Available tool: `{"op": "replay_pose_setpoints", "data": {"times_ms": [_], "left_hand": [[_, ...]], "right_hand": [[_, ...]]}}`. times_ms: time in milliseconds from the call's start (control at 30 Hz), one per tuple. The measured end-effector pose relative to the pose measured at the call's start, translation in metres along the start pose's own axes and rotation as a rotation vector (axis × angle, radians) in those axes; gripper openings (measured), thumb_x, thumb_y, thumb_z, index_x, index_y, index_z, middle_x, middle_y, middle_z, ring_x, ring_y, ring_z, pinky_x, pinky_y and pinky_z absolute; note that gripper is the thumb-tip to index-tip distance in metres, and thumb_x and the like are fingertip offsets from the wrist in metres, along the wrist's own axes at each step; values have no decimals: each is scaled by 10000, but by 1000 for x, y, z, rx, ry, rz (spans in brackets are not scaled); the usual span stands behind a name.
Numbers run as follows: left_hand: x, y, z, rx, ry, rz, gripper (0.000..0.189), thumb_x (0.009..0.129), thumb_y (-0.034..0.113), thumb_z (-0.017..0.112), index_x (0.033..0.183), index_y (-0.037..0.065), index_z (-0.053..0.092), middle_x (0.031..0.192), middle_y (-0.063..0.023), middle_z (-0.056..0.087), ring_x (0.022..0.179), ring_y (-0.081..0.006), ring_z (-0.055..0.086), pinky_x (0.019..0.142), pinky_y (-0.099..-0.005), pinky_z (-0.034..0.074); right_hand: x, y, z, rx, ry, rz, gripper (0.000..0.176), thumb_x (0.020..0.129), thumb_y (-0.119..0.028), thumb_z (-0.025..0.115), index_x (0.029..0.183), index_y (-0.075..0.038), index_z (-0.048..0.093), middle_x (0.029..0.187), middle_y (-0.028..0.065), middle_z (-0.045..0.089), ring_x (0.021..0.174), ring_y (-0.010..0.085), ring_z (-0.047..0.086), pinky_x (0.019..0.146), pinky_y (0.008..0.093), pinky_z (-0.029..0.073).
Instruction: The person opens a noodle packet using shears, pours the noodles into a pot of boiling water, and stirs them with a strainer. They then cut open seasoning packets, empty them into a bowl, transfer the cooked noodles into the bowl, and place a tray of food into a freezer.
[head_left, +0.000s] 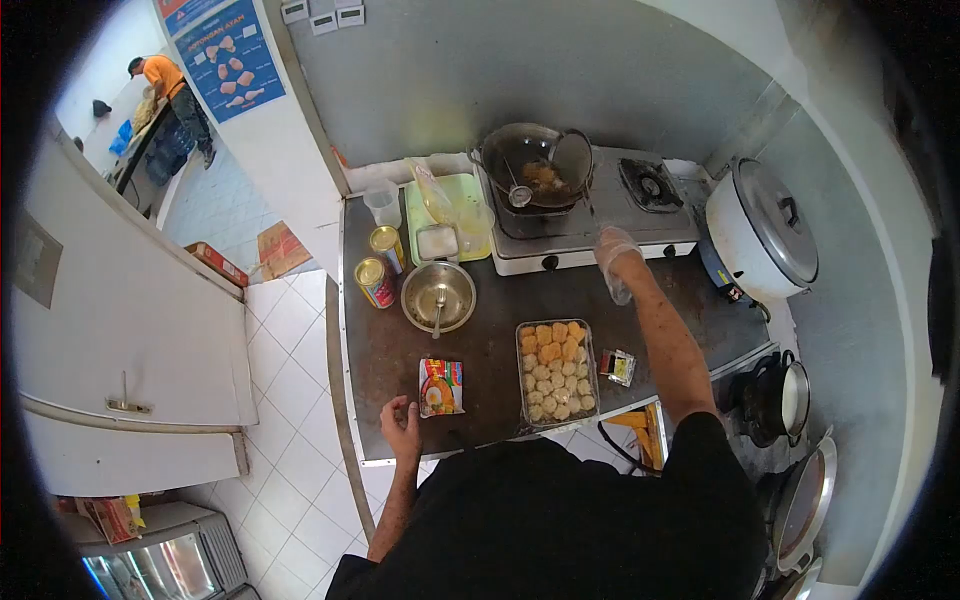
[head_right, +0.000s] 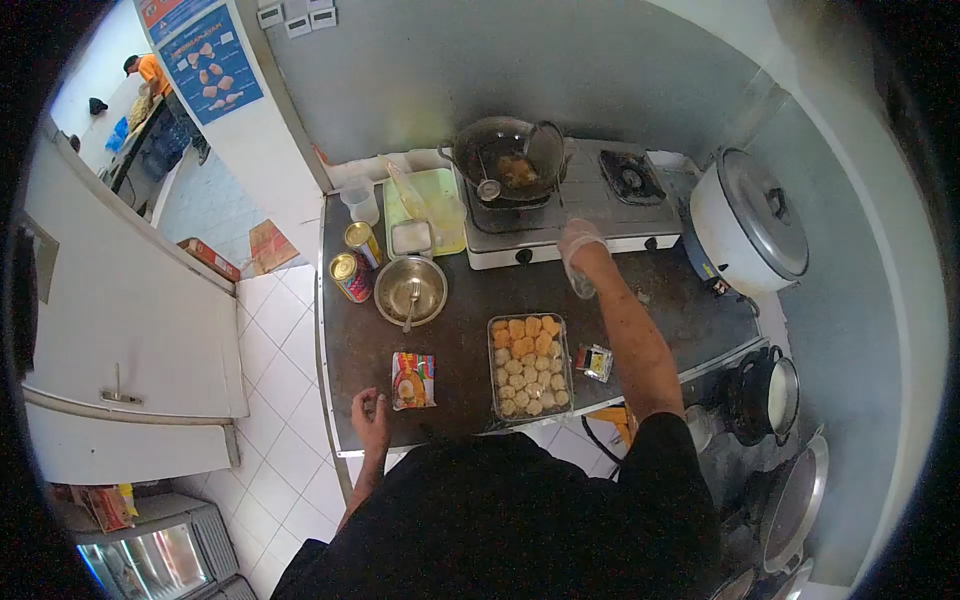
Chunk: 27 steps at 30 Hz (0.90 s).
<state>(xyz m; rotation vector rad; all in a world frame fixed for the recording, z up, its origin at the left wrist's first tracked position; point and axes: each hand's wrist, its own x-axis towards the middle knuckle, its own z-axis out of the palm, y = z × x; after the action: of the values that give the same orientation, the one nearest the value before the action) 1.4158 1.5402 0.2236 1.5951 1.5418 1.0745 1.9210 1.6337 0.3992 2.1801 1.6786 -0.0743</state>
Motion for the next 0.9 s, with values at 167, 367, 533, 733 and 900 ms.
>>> {"op": "replay_pose_setpoints", "data": {"times_ms": [167,367,533,733,900], "left_hand": [[-2,-9,6,-63,27,-46,231,830,146,690,1025,41,625,998,-105,633,937,-238,578,794,-344,453],[-3,0,1,-69,18,-83,235,830,150,687,1024,35,622,995,-111,634,942,-251,572,830,-361,445],[-3,-8,0,-15,25,-41,241,830,161,690,1025,36,622,988,-108,633,939,-241,570,816,-359,447],[1,-1,0,-19,2,-44,240,828,157,692,1023,35,623,980,-109,631,932,-242,571,815,-355,447],[3,-1,4,-67,8,-80,224,831,140,687,1016,31,625,976,-113,633,930,-249,574,821,-356,445]], "right_hand": [[25,3,28,-241,164,-312,209,811,-72,569,961,-21,706,1065,230,646,1001,355,633,853,399,506],[10,-7,9,446,161,140,307,895,-102,446,1159,25,538,1080,261,629,990,422,612,850,470,488],[1,-6,-5,410,105,320,332,921,-119,427,1211,18,512,1097,258,624,1031,399,610,857,467,495],[-15,-2,-15,312,81,224,370,930,-116,392,1254,53,449,1018,288,633,954,419,628,800,479,506],[-22,0,-15,375,224,200,348,918,-120,414,1209,61,477,977,291,639,943,419,628,800,474,504]]}}
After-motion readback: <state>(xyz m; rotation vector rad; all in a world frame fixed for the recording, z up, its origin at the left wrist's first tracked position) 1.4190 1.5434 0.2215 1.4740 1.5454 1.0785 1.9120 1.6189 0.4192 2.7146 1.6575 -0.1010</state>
